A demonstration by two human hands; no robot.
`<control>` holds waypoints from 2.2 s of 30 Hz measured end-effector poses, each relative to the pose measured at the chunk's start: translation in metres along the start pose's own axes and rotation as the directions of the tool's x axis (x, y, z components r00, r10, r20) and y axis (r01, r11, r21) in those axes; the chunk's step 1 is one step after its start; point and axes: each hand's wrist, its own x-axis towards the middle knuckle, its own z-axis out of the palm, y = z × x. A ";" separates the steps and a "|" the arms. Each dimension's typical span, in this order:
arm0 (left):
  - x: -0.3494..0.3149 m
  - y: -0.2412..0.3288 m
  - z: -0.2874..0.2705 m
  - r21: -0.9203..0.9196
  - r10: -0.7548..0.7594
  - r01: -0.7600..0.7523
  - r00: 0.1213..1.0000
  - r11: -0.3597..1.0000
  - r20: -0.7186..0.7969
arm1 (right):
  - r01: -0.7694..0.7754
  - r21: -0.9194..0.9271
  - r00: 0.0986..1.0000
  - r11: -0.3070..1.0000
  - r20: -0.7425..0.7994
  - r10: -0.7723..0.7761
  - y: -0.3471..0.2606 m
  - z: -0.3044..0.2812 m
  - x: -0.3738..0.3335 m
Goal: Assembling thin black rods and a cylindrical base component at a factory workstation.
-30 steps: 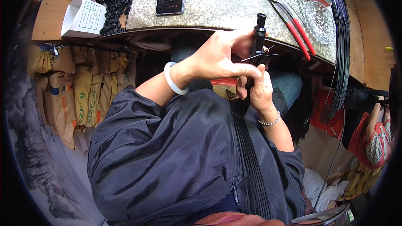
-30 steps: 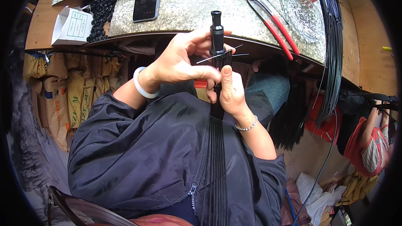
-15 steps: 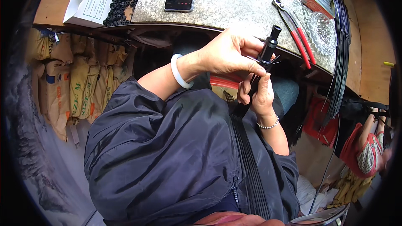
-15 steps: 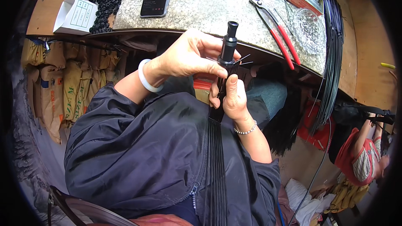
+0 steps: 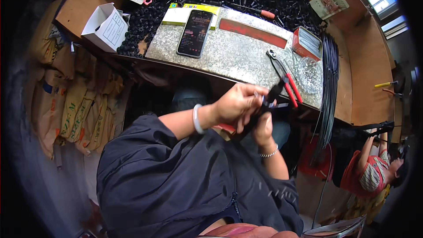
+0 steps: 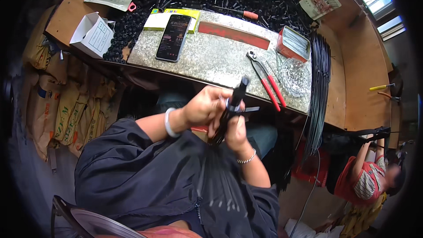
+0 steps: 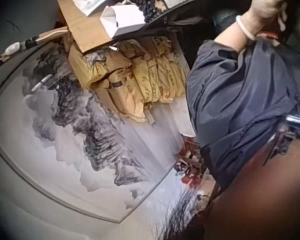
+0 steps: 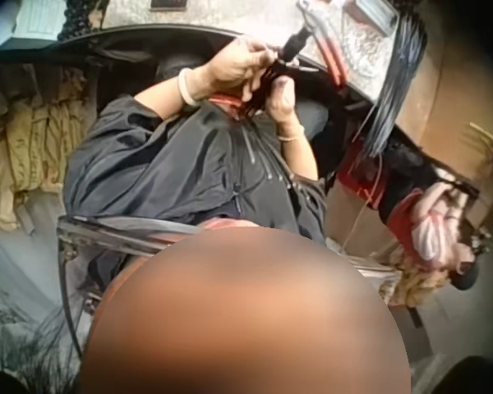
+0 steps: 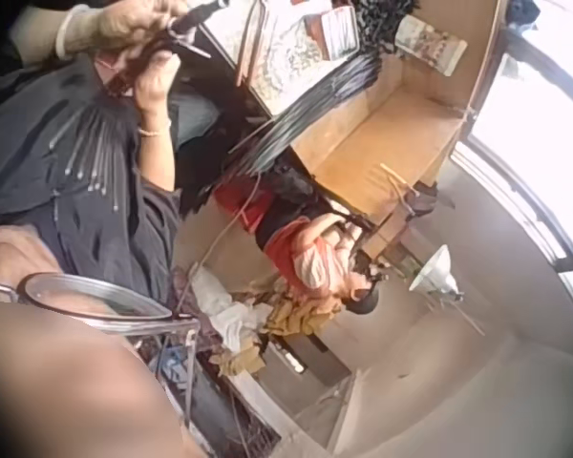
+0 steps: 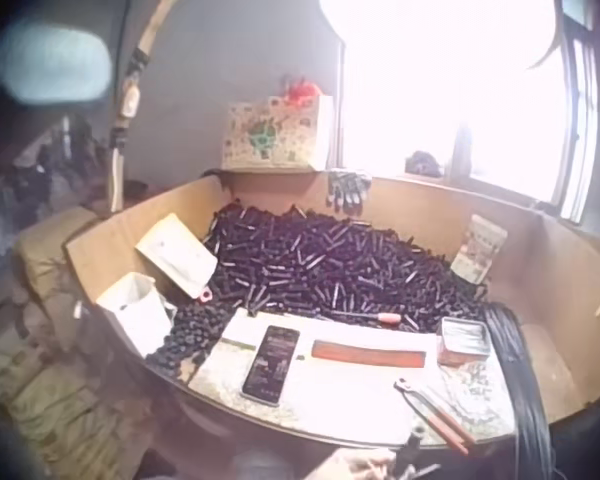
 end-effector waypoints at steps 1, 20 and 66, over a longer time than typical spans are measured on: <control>0.007 0.005 -0.005 -0.035 0.004 -0.003 0.999 0.999 0.044 | 0.027 -0.019 1.000 0.999 -0.009 -0.027 -0.008 0.004 0.011; -0.004 0.022 0.023 -0.010 0.210 -0.217 0.953 0.976 -0.220 | 0.185 -0.387 0.851 0.903 -0.396 -0.344 0.001 0.023 0.035; 0.004 0.003 -0.002 0.387 0.482 -0.369 0.839 0.845 -0.252 | 0.269 0.089 0.873 0.959 -0.444 -0.204 0.010 0.020 0.042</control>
